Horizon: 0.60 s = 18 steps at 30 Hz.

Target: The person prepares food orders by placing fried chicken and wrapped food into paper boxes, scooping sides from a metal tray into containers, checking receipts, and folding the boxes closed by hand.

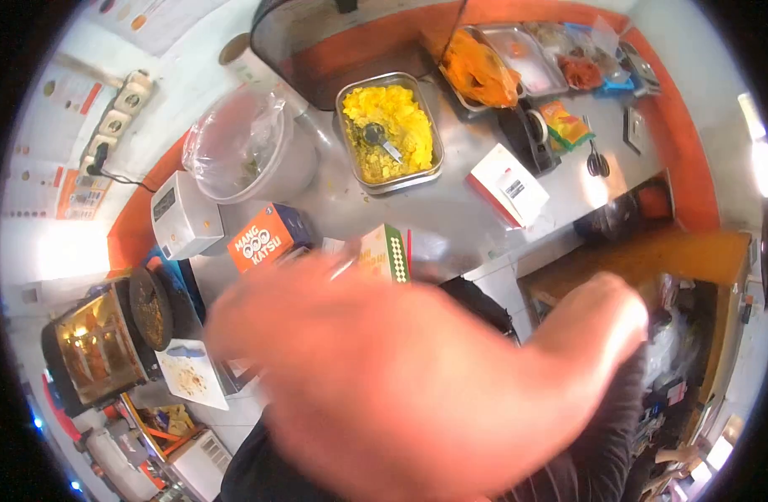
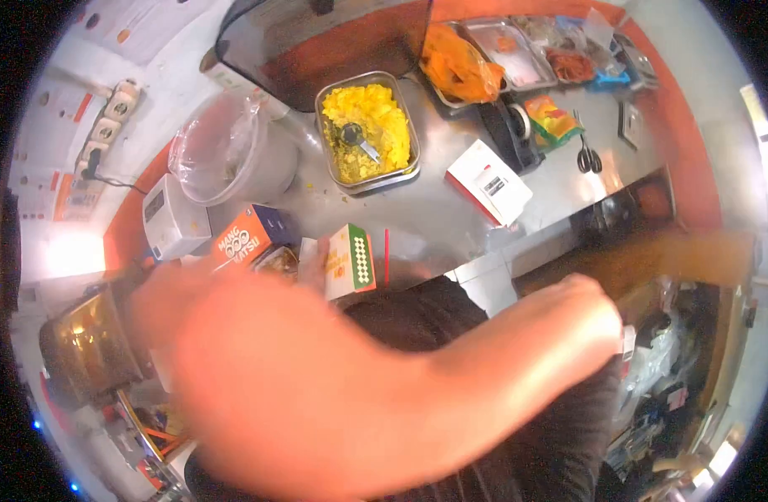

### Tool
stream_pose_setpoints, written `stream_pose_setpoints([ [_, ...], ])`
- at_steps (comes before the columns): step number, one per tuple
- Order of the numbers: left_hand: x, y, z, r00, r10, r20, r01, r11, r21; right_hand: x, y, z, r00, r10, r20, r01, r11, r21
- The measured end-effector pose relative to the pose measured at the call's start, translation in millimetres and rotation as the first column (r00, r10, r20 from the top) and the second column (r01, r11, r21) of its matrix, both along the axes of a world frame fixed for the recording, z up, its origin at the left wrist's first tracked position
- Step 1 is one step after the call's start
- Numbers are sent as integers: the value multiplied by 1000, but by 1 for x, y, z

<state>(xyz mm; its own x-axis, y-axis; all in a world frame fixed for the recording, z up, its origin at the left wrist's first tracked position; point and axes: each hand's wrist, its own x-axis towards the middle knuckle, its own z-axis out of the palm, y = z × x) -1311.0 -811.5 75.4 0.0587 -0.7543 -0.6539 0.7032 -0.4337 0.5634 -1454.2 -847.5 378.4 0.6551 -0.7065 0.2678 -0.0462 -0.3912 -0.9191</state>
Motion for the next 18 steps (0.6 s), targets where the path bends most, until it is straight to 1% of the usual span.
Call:
stream_pose_setpoints([
  [1, 0, -1, -3, 1000, -6, 28, 7, 1000, -14, 1, 8, 12, 999, 37, -19, -37, 999, -10],
  [3, 1, -3, -5, 997, -12, 74, 14, 1000, -23, -1, 11, 13, 997, 78, 8, -78, 997, 19],
  [6, 2, -5, -4, 995, 12, 96, -9, 999, -31, -5, 11, 2, 984, 135, 114, -146, 984, 97],
  [8, 0, -7, -6, 992, 15, 127, -11, 999, -32, -11, 9, -1, 972, 138, 189, -170, 972, 164],
  [10, -1, -7, -9, 988, 14, 153, -10, 1000, -28, -16, -5, 6, 944, 109, 310, -196, 944, 266],
  [13, -3, -17, -17, 975, 0, 220, 6, 1000, -23, -43, -33, 9, 852, -61, 520, -223, 857, 465],
  [15, -5, -27, -23, 972, -2, 237, 12, 999, -42, -68, -54, 9, 783, -211, 585, -196, 809, 555],
  [16, -4, -29, -26, 967, -7, 254, 18, 999, -42, -86, -69, 6, 764, -303, 570, -130, 793, 596],
  [17, -1, -23, -29, 966, -23, 258, 27, 1000, -11, -106, -86, -9, 745, -430, 510, -11, 756, 654],
  [18, 6, -18, -40, 934, -89, 347, 131, 986, -99, -127, -106, -32, 734, -524, 432, 114, 722, 682],
])
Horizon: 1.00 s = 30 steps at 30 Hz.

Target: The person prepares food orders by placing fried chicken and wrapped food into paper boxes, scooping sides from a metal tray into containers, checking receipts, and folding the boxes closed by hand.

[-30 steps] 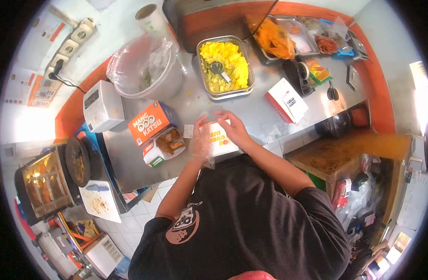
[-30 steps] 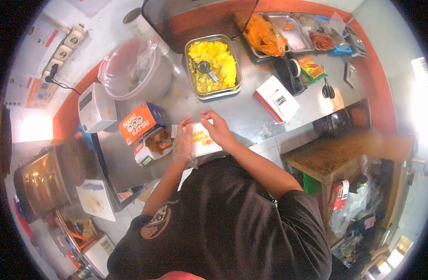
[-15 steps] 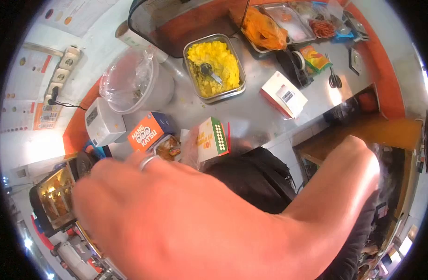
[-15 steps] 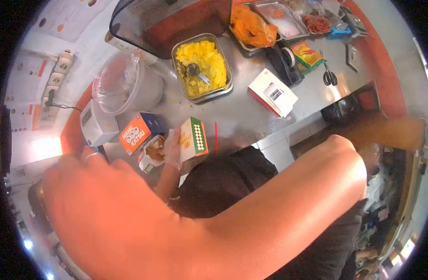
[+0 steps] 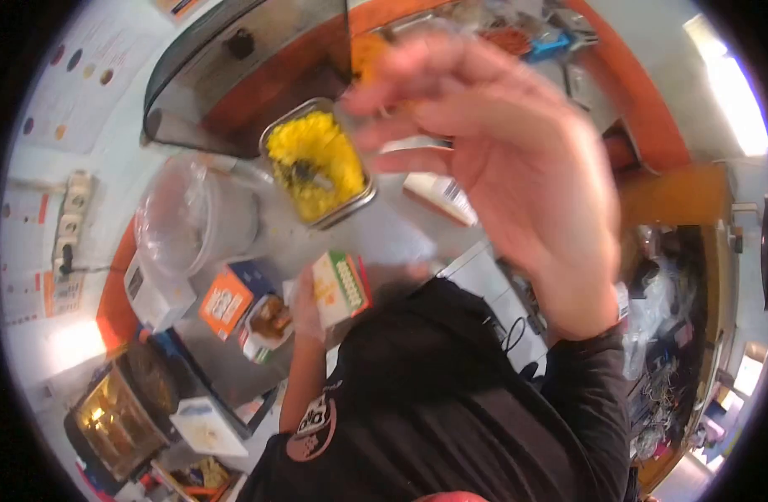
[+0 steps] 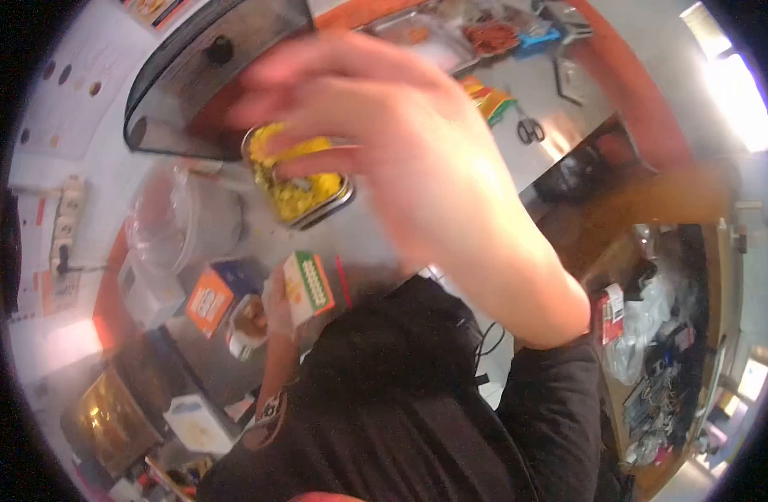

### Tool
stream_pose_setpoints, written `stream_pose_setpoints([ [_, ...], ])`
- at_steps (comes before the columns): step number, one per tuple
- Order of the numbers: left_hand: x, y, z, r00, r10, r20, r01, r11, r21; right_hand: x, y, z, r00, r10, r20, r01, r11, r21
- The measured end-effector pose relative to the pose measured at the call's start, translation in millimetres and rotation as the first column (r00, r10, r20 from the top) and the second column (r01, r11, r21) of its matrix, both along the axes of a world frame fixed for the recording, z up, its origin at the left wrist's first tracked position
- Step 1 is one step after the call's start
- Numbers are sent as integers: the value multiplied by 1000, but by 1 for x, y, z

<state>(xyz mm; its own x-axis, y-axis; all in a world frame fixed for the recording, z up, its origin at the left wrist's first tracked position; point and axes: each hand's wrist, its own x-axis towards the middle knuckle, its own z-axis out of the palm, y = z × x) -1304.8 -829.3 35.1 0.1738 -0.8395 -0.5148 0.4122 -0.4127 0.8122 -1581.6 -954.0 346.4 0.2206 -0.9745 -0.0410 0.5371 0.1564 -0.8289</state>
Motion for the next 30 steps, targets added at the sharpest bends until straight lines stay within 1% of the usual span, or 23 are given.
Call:
stream_pose_setpoints([
  [1, -1, -7, -1, 999, 9, -49, -7, 999, 35, -25, -19, -36, 987, -49, -151, 48, 999, -15],
  [2, 0, -3, 1, 995, 30, -90, -21, 996, 90, -51, -40, -77, 937, -136, -320, 158, 987, 41],
  [4, 2, -6, -1, 983, -34, -182, 40, 999, 30, -111, -79, -175, 731, -268, -628, 368, 929, 32],
  [5, 3, -5, 0, 974, -66, -219, 68, 998, -1, -143, -92, -230, 601, -275, -751, 415, 910, -1],
  [6, 2, -5, 2, 972, -106, -209, 104, 994, -21, -166, -99, -286, 424, -320, -847, 445, 889, -113],
  [7, -2, -8, 5, 970, -146, -196, 139, 989, -49, -184, -108, -330, 231, -367, -901, 450, 861, -235],
  [8, -3, -10, 5, 966, -180, -183, 170, 983, -70, -189, -110, -356, 155, -396, -905, 400, 863, -309],
  [9, -3, -11, -4, 934, -145, -327, 135, 989, -53, -192, -110, -374, 82, -427, -900, 343, 860, -377],
  [10, -8, -14, 2, 942, -143, -303, 134, 990, -50, -194, -113, -394, 253, -375, -892, 407, 878, -254],
  [12, -15, -23, 26, 959, -142, -245, 136, 990, -44, -194, -122, -419, 578, -275, -768, 460, 887, 28],
  [15, -23, -30, 47, 981, -170, -92, 168, 985, -29, -195, -128, -396, 709, -182, -682, 445, 865, 231],
  [18, -30, -33, 52, 991, -124, -53, 125, 992, 24, -203, -112, -356, 834, -319, -450, 478, 825, 301],
  [21, -28, -31, 39, 985, -143, -93, 139, 989, -46, -210, -78, -344, 682, -230, -694, 519, 821, 239],
  [22, -26, -32, 34, 987, -153, -48, 151, 988, -40, -214, -73, -358, 678, -194, -709, 486, 842, 234],
  [24, -21, -32, 26, 985, -169, 40, 170, 985, -23, -218, -66, -402, 663, -118, -739, 415, 880, 232],
  [25, -20, -33, 24, 987, -159, 17, 160, 986, -40, -213, -68, -407, 650, -169, -741, 436, 882, 182],
  [26, -20, -35, 24, 989, -148, -6, 147, 988, -55, -212, -70, -410, 545, -140, -827, 442, 886, 141],
  [27, -18, -37, 25, 990, -139, -27, 137, 988, -70, -207, -74, -401, 429, -113, -896, 444, 891, 100],
  [28, -14, -38, 25, 987, -123, -106, 113, 989, -93, -204, -78, -395, 305, -91, -948, 442, 895, 56],
  [30, -5, -42, 26, 960, -100, -262, 66, 989, -135, -208, -81, -408, 14, -185, -983, 333, 927, -170],
])
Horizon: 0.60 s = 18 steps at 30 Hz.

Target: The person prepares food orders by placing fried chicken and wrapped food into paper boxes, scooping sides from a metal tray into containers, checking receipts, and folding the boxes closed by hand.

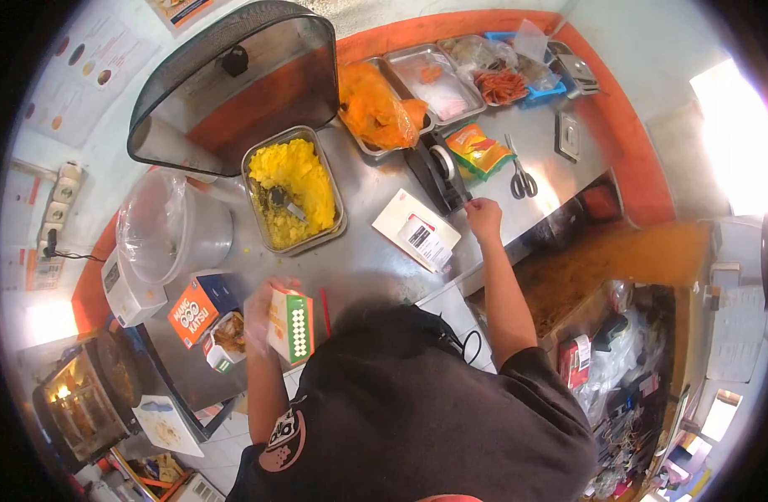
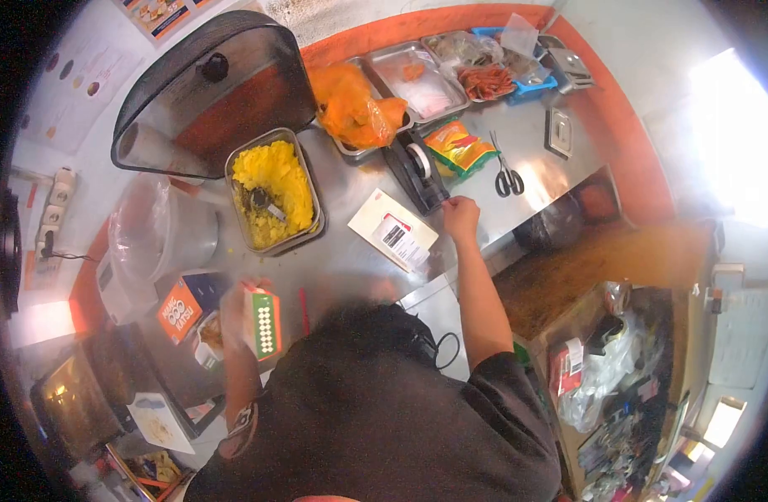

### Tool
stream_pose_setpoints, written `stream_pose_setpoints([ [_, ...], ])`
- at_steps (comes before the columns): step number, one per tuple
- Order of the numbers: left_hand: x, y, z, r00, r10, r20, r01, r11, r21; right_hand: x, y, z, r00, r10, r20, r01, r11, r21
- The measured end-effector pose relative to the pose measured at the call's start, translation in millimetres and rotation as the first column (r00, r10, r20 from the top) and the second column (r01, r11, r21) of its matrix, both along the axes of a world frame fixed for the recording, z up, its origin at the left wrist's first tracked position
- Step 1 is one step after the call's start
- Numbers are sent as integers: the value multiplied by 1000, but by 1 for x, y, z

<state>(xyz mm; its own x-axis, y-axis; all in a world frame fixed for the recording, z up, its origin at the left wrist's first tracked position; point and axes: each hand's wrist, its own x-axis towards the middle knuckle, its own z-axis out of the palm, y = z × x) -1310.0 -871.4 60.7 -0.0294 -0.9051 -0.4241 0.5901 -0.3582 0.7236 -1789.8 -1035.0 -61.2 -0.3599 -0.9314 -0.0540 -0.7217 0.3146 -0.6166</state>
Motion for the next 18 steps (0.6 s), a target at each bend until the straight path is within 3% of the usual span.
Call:
stream_pose_setpoints([
  [1, -2, -6, 26, 989, -63, 137, 73, 995, -66, -6, 3, -9, 986, 47, -162, -55, 997, -51],
  [4, -10, -15, 41, 997, -79, -17, 69, 940, -335, -19, 19, -20, 953, 104, -286, -97, 995, 39],
  [6, -23, -25, 66, 987, -158, -40, 127, 898, -420, -10, 28, 6, 986, 85, 143, -86, 996, -3],
  [8, -29, -20, 85, 974, -226, 12, 212, 894, -394, 37, 39, 73, 829, 147, 539, -174, 985, -2],
  [10, -34, -16, 99, 955, -296, 32, 282, 867, -411, 100, 56, 147, 597, 236, 767, -344, 939, -21],
  [12, -26, -16, 88, 912, -408, -32, 372, 860, -349, 149, 79, 199, 415, 286, 864, -568, 823, 0],
  [13, -24, -19, 94, 870, -465, -162, 403, 862, -309, 166, 89, 217, 269, 264, 926, -684, 729, -9],
  [14, -20, -18, 101, 869, -481, -111, 438, 855, -279, 186, 98, 232, 145, 328, 933, -753, 649, -111],
  [15, -18, -16, 108, 863, -501, -63, 472, 845, -251, 202, 104, 247, 86, 355, 931, -804, 577, -146],
  [17, -18, -6, 112, 909, -416, -3, 412, 902, -127, 230, 118, 262, -39, 247, 968, -811, 559, -175],
  [18, -15, -4, 105, 902, -432, -21, 420, 887, -192, 240, 123, 265, -87, 206, 975, -810, 555, -189],
])
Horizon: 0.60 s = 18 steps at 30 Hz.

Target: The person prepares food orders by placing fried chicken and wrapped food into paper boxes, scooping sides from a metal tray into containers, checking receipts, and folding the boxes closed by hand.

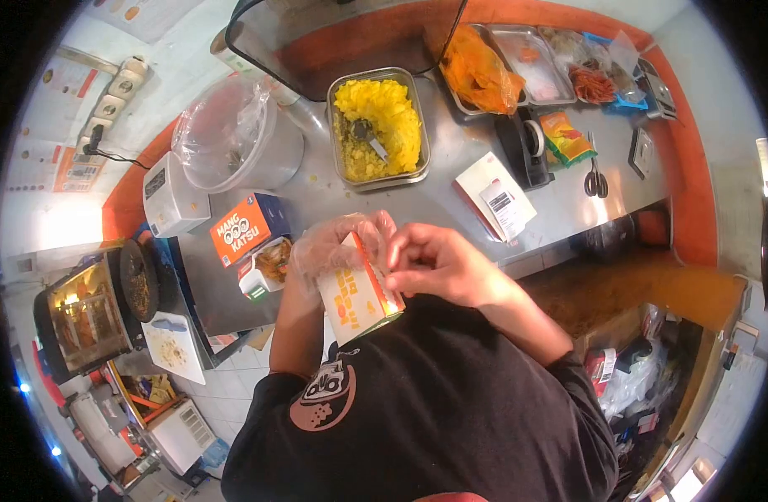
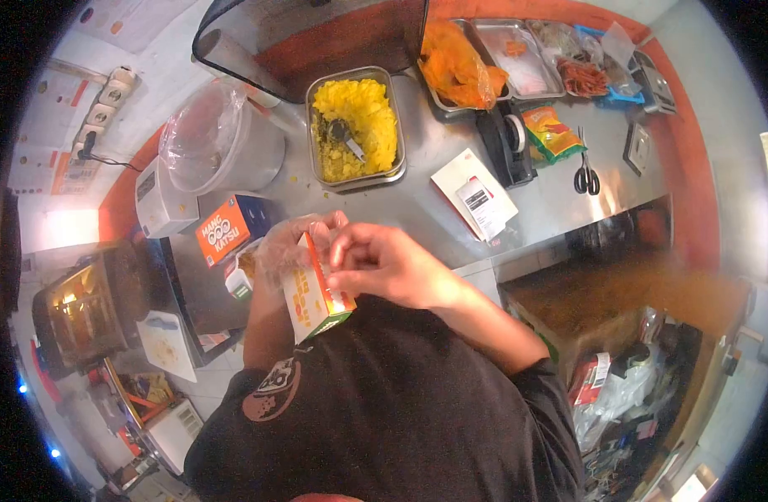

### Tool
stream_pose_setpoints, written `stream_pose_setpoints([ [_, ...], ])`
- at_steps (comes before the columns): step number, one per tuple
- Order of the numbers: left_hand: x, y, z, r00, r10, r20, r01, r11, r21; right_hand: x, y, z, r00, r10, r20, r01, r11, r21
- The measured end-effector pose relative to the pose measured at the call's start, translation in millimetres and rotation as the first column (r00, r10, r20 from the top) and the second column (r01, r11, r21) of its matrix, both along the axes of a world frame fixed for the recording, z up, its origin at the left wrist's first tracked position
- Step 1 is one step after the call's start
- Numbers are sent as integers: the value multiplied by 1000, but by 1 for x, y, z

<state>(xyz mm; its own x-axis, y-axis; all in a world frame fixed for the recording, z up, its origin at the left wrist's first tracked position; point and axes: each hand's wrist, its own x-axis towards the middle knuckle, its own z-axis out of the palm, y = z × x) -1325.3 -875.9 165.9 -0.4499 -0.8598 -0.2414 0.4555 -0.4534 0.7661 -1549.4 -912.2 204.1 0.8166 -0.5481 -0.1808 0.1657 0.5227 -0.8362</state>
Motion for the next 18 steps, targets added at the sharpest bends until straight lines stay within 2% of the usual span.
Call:
stream_pose_setpoints([
  [2, 6, -1, -18, 996, -33, -88, 23, 994, -111, 12, 8, -9, 999, 21, -49, -20, 1000, 18],
  [5, 9, 6, -9, 992, 19, -126, -33, 993, -110, 19, 18, -29, 997, 20, -69, -21, 1000, -6],
  [9, 14, 10, -17, 980, 28, -199, -77, 967, -243, 20, 28, -45, 988, 90, -123, -98, 994, -56],
  [11, 13, 10, -18, 977, 46, -209, -109, 947, -302, 20, 30, -46, 991, 101, -92, -102, 995, -8],
  [15, 10, 15, -12, 969, 95, -230, -149, 961, -232, 14, 29, -52, 993, 120, -6, -119, 991, 65],
  [18, 10, 16, -8, 966, 133, -222, -176, 966, -189, 7, 20, -66, 981, 114, -154, -134, 983, -124],
])
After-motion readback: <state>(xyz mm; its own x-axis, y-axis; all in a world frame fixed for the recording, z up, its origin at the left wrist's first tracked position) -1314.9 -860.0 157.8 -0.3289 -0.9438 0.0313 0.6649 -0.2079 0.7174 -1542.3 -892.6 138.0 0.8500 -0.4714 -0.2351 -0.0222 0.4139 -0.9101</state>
